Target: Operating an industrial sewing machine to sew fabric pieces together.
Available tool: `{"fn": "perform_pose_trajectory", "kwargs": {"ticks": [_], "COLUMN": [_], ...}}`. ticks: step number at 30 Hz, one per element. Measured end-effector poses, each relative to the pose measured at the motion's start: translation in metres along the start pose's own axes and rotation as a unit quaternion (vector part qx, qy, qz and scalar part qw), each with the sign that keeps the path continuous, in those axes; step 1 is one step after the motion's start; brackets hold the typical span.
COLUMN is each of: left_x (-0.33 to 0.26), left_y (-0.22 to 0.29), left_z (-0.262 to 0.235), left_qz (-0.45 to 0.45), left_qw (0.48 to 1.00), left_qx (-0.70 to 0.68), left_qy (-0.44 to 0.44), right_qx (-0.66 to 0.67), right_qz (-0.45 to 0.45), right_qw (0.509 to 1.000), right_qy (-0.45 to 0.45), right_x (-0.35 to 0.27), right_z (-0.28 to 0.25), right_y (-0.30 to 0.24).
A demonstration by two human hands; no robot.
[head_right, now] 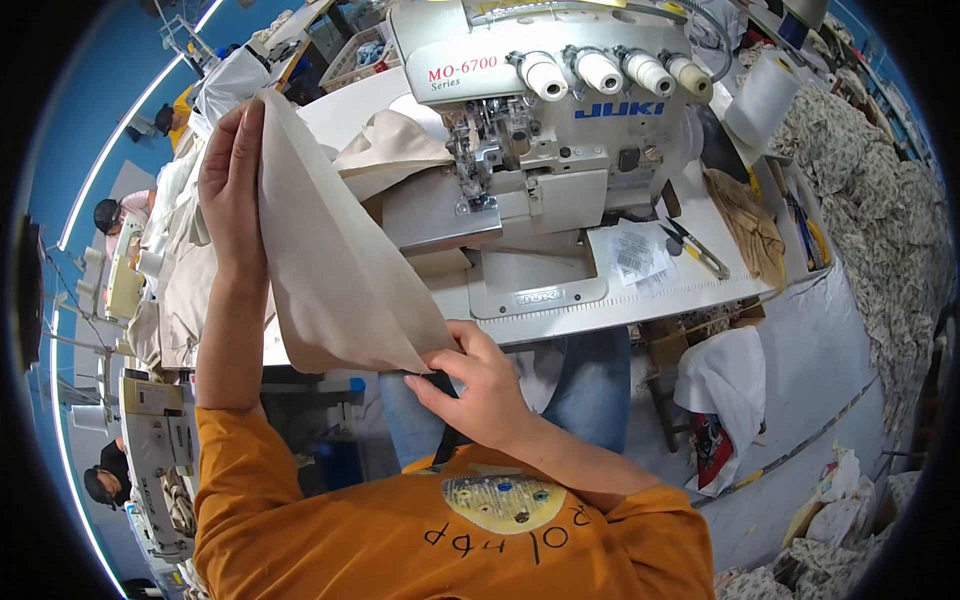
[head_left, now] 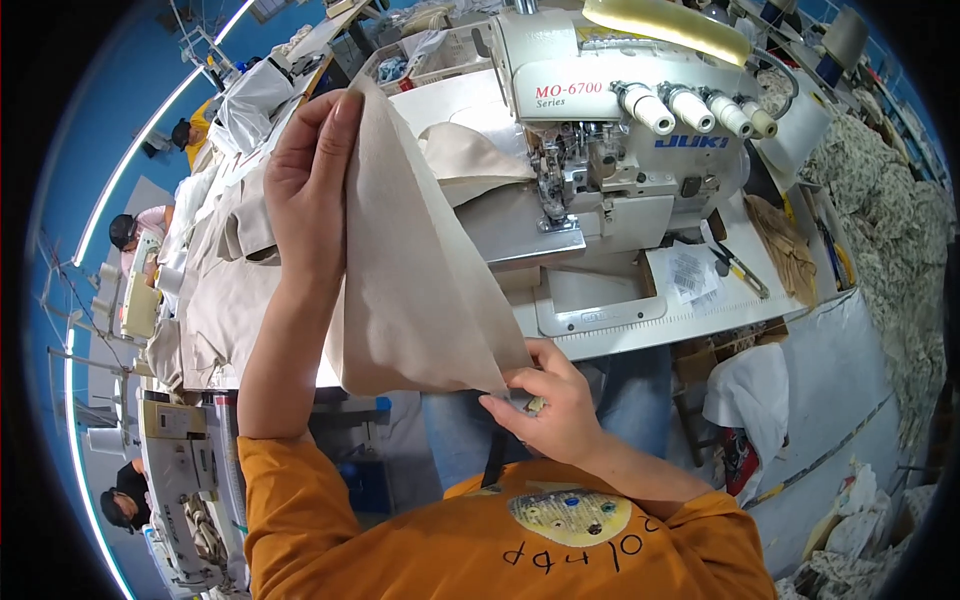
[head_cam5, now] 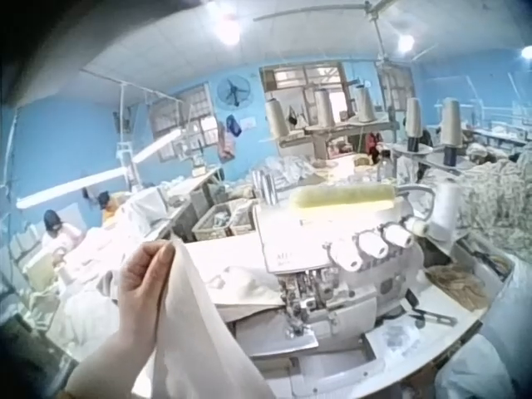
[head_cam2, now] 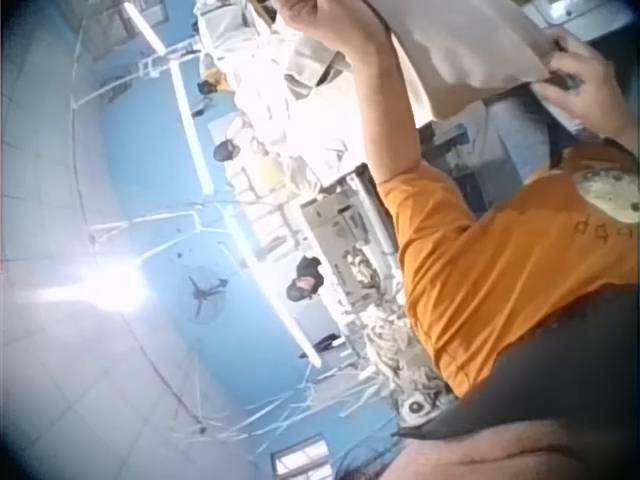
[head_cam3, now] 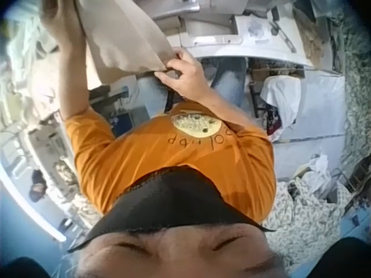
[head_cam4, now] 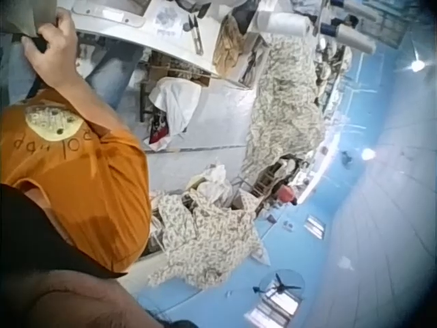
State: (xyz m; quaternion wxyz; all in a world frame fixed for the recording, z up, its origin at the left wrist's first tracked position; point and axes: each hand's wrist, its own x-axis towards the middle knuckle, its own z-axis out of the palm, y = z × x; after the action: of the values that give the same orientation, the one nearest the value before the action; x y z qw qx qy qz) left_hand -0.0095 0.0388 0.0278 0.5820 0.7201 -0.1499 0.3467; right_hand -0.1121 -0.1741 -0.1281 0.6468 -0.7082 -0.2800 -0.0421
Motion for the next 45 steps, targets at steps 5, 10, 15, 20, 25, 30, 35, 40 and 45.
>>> {"fn": "perform_pose_trajectory", "kwargs": {"ticks": [5, 10, 15, 20, 25, 30, 35, 40, 45], "left_x": [0.008, 0.018, 0.024, 0.026, 0.042, 0.055, 0.066, 0.073, 0.077], "left_y": [-0.010, -0.019, -0.031, -0.029, -0.028, -0.033, -0.036, -0.047, -0.053], "left_z": [-0.004, -0.026, -0.052, -0.058, -0.073, -0.062, -0.057, -0.060, -0.065], "left_qz": [-0.024, -0.097, -0.126, -0.153, -0.164, -0.208, -0.197, -0.193, -0.162], "left_qw": [0.999, 0.988, 0.943, 0.931, 0.819, 0.716, 0.670, 0.679, 0.730], "left_qx": [-0.033, -0.097, -0.257, -0.271, -0.427, -0.515, -0.545, -0.576, -0.543], "left_qy": [0.000, -0.077, -0.172, -0.191, -0.346, -0.423, -0.464, -0.412, -0.382], "right_qx": [0.028, 0.151, 0.035, -0.071, -0.199, -0.185, -0.216, -0.186, 0.051], "right_qz": [0.021, 0.110, 0.080, 0.115, 0.024, -0.184, -0.203, -0.196, 0.008], "right_qw": [0.996, 0.981, 0.994, 0.990, 0.978, 0.965, 0.955, 0.960, 0.996], "right_qy": [0.084, 0.060, 0.070, 0.043, 0.052, 0.031, 0.008, -0.073, -0.079], "right_x": [-0.002, -0.012, 0.001, 0.020, 0.030, 0.047, 0.078, 0.070, 0.046], "right_z": [0.000, -0.006, -0.010, -0.019, -0.023, -0.014, -0.009, 0.003, 0.003], "right_y": [0.010, 0.015, 0.003, 0.011, 0.000, 0.008, 0.001, 0.012, 0.014]}}
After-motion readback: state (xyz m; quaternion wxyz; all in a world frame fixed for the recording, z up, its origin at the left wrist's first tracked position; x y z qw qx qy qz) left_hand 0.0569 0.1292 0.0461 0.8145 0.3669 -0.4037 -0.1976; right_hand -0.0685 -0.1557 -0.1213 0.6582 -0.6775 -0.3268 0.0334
